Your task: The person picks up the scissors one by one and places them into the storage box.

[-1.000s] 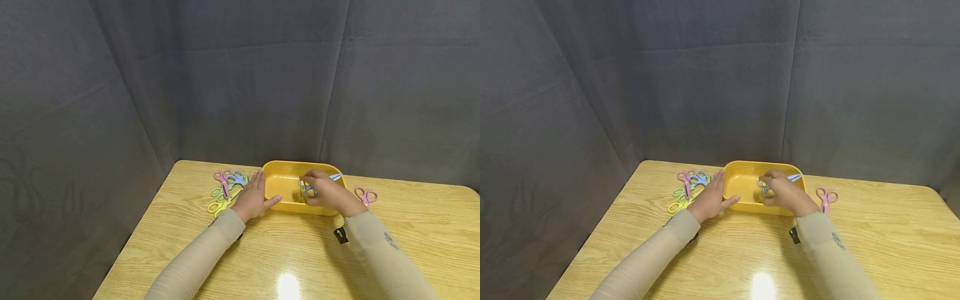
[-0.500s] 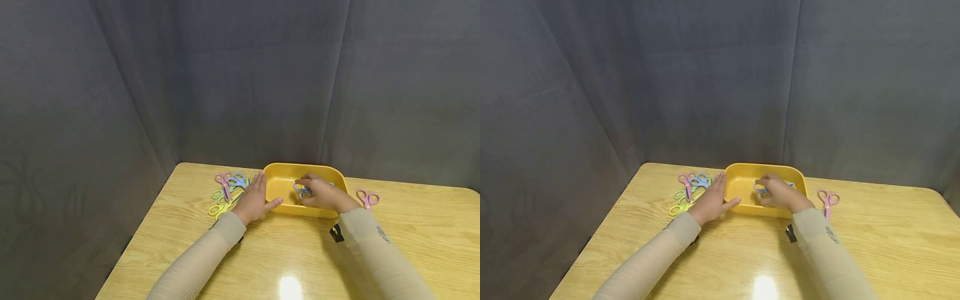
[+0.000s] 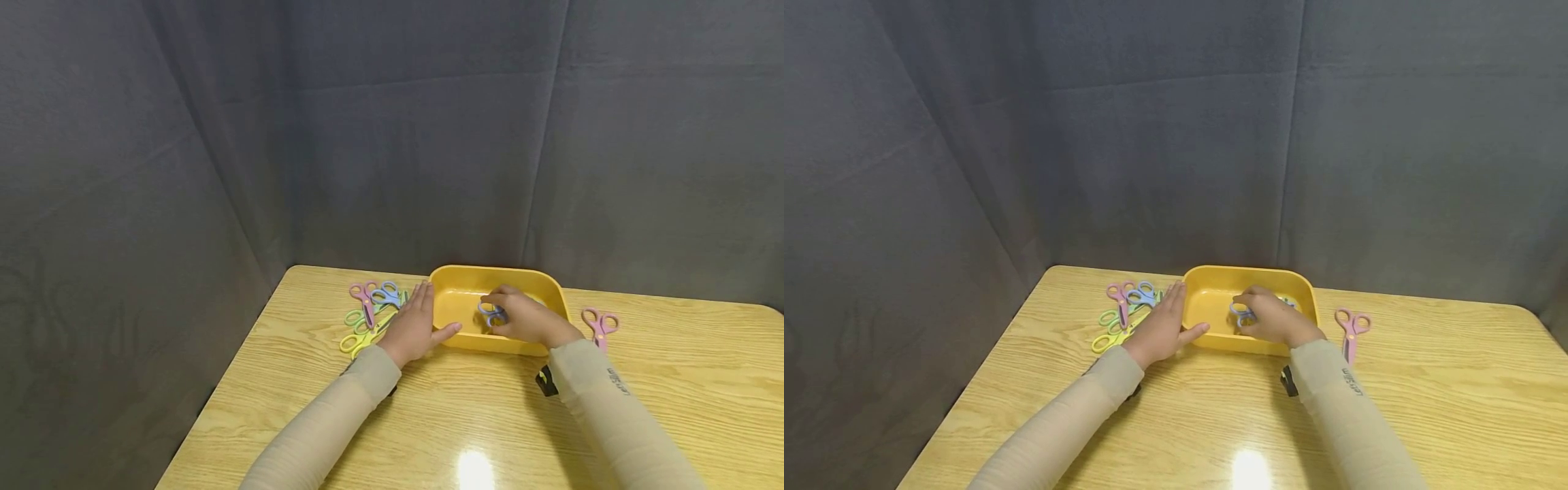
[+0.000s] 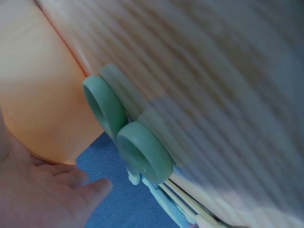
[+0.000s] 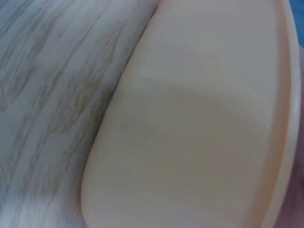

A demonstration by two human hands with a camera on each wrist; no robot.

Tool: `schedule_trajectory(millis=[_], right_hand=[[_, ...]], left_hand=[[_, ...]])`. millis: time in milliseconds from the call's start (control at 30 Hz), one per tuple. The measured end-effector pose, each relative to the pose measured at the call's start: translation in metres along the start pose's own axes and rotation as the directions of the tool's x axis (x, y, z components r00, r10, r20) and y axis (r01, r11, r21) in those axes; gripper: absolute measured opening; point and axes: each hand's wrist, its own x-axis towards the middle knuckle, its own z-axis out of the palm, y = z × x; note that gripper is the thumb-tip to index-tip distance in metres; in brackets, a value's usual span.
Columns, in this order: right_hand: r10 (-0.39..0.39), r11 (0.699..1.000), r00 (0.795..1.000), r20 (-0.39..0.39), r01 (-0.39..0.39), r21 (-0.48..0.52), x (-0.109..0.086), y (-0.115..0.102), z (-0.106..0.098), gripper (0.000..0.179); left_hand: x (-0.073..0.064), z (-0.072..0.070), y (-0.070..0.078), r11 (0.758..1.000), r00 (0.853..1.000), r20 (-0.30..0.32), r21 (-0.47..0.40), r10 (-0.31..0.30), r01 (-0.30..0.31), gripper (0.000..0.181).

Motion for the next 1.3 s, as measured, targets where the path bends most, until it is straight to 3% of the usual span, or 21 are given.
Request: schedule_trajectory(millis=[1300], right_hand=[[0.030,1.000,0.999,0.021,-0.030,0.000,0.0051,0.0050,0.0077,0.039]], left_hand=[[-0.0003,-0.0010,-0.0004,1.000,1.000,0.015,-0.023,-0.008,0.008,0.098]])
